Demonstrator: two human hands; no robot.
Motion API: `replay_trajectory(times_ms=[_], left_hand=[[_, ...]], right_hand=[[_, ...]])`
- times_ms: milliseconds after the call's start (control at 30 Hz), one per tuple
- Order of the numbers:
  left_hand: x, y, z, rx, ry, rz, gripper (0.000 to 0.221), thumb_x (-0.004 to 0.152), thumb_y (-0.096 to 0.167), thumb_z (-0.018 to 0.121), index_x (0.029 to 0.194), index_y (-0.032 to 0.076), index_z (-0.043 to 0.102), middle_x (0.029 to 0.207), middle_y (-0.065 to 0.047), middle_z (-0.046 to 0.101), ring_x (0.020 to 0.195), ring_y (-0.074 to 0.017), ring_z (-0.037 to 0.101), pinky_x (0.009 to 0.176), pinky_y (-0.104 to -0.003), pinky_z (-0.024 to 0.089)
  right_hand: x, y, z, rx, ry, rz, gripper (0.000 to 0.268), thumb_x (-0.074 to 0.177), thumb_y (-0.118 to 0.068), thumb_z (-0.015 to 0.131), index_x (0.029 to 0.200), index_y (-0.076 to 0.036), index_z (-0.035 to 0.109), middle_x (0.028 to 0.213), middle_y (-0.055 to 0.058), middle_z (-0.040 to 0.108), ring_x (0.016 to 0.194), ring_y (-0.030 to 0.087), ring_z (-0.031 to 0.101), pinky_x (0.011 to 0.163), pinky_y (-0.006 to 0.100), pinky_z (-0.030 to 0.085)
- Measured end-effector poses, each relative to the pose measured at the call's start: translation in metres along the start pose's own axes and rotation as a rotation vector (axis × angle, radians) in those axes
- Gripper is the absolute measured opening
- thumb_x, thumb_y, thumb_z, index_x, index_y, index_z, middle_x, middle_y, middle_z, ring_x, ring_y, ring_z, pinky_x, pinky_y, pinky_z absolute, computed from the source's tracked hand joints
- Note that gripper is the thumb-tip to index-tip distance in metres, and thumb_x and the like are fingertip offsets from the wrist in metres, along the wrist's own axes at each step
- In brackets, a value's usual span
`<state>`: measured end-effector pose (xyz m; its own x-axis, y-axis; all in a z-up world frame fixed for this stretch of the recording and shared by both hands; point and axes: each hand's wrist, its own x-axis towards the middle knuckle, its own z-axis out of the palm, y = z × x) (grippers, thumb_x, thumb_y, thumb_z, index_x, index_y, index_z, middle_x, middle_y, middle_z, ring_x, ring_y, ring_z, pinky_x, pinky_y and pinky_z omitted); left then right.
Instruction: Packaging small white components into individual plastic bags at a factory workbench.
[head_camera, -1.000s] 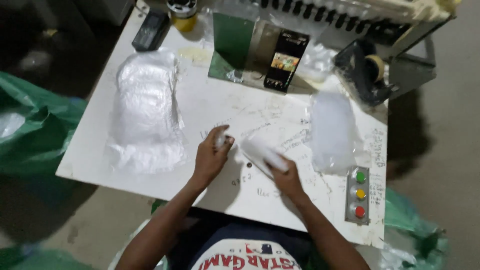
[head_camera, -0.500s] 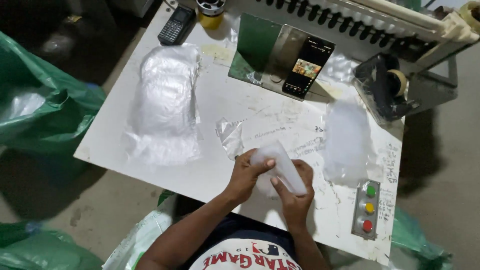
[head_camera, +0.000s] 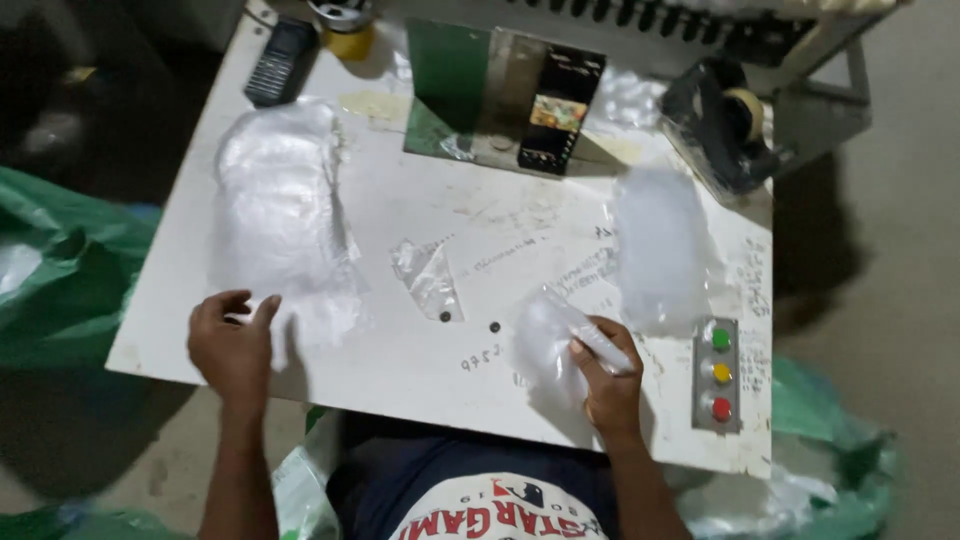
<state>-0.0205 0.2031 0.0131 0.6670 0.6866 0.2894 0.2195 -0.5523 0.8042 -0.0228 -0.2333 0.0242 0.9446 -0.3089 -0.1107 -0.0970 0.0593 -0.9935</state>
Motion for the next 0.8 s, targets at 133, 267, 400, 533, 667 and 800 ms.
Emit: replay_trajectory(times_ms=[133,267,400,533,667,800], left_hand=[[0.004,-0.02,-0.01,0.352,-0.199,-0.002,0.015,0.098,0.018,0.079,0.107,0.006,0.081,0.1,-0.012,0.075,0.092,-0.0289,0.067,0.081,-0.043,0.05],[-0.007,0.018,-0.012,0.489,-0.02,0.546,0.006,0.103,-0.003,0.077,0.106,-0.001,0.072,0.113,-0.019,0.065,0.107,-0.0375,0.056,0.086,-0.046,0.049],[-0.051,0.067,0.021,0.362,-0.007,0.669,0.003,0.101,-0.003,0.066,0.104,-0.004,0.067,0.119,-0.025,0.066,0.115,-0.0405,0.061,0.104,-0.048,0.049],[-0.102,0.116,0.066,-0.327,-0.618,0.257,0.033,0.101,0.023,0.047,0.121,0.001,0.061,0.134,-0.021,0.065,0.124,-0.035,0.061,0.104,-0.044,0.049],[-0.115,0.149,0.114,-0.713,-1.183,-0.582,0.028,0.101,0.028,0.045,0.095,0.007,0.062,0.101,-0.014,0.064,0.089,-0.0288,0.063,0.075,-0.039,0.05],[-0.113,0.144,0.135,-1.032,-1.592,-1.15,0.063,0.098,0.039,0.047,0.127,-0.016,0.061,0.129,-0.031,0.065,0.116,-0.0445,0.064,0.104,-0.052,0.051]], right_hand=[[0.0,0.009,-0.014,0.02,-0.026,-0.028,0.033,0.083,0.0,0.077,0.115,-0.004,0.071,0.103,0.007,0.071,0.094,0.018,0.066,0.083,0.026,0.053],[-0.001,0.012,-0.021,0.094,-0.039,0.015,0.035,0.08,0.007,0.074,0.115,0.0,0.075,0.12,0.016,0.077,0.109,0.024,0.071,0.093,0.029,0.056],[-0.005,0.013,-0.033,0.027,-0.039,0.081,0.036,0.081,0.007,0.075,0.116,-0.002,0.077,0.12,0.013,0.078,0.105,0.022,0.07,0.087,0.029,0.056],[-0.008,0.0,-0.042,-0.089,0.123,0.197,0.032,0.084,0.002,0.073,0.115,-0.005,0.076,0.111,0.009,0.077,0.099,0.021,0.071,0.079,0.026,0.057],[-0.002,-0.03,-0.054,-0.025,0.453,0.034,0.029,0.088,-0.001,0.075,0.114,-0.011,0.071,0.122,0.009,0.071,0.104,0.024,0.074,0.079,0.024,0.068],[0.003,-0.05,-0.043,-0.319,0.062,-0.515,0.035,0.087,0.011,0.065,0.121,0.003,0.068,0.124,0.02,0.071,0.114,0.03,0.072,0.099,0.035,0.063]])
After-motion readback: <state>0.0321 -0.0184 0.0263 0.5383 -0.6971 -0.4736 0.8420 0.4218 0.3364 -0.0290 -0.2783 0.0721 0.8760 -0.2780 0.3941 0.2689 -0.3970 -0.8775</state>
